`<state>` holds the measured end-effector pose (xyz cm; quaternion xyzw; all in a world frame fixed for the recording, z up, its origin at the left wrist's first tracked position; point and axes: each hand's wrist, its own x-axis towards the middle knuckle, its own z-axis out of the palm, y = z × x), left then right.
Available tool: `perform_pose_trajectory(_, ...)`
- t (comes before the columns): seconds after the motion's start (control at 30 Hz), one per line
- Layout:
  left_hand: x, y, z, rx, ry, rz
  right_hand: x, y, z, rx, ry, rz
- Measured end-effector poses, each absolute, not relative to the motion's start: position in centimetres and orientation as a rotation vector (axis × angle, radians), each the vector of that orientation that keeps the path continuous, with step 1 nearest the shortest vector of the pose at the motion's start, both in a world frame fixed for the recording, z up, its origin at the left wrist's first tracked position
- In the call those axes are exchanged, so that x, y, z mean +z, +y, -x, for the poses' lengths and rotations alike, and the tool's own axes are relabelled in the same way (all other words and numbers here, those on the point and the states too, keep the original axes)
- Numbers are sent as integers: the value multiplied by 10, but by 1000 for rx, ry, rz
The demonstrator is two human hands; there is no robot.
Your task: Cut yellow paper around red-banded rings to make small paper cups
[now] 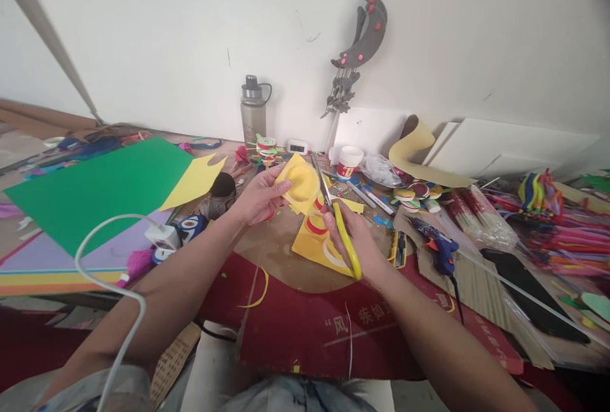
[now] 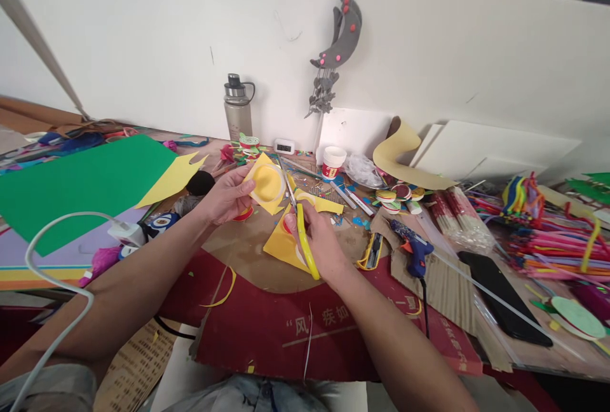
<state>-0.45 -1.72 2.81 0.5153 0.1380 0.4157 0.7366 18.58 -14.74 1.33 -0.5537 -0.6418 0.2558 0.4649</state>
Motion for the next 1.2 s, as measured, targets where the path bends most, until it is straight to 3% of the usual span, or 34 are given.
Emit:
perform_pose_trajectory(0.7,10,-39,-20,1147,309,-718,10,-140,-181,426,-1580,1420)
perform_pose_trajectory(1.2,13,-45,-17,1084,356,-744,-2,-138,-175,707,-1458,1227)
